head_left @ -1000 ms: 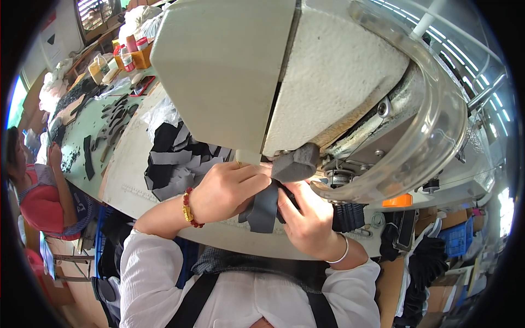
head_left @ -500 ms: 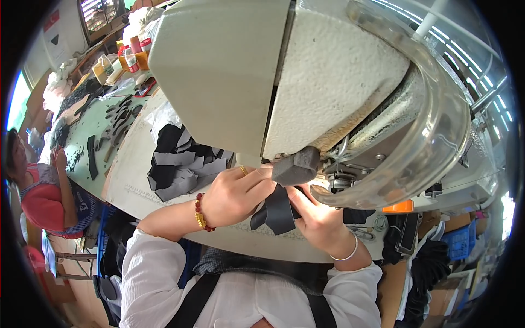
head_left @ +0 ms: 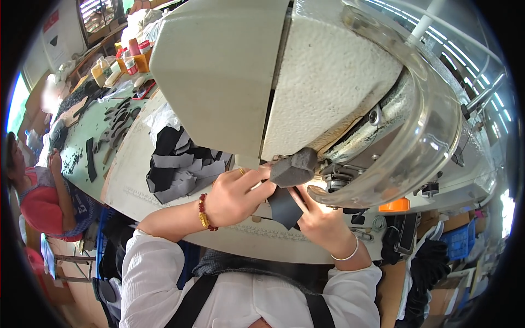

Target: Stitching components of a shoe upper using an industrial sewing machine.

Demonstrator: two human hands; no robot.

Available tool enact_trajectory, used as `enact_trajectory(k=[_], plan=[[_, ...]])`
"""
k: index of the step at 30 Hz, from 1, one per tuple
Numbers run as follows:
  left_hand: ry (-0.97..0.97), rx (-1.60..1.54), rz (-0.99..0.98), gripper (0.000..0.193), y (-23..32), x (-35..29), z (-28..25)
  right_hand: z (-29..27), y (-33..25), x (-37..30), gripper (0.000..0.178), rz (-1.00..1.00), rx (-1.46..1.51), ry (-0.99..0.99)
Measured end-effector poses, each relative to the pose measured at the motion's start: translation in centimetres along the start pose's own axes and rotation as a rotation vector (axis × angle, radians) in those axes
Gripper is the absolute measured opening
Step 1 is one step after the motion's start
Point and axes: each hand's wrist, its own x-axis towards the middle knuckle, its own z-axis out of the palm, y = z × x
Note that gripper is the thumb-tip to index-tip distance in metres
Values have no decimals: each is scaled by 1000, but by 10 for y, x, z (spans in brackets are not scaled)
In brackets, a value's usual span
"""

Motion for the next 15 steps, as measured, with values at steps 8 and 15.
enact_trajectory(k=[8,15], plan=[[226,-315,-256,28,-11,-1,8,37,0,-3,24,-44,-118,224],[202,-1073,-795,17,-9,-1,7,46,8,-6,12,-91,158,260]])
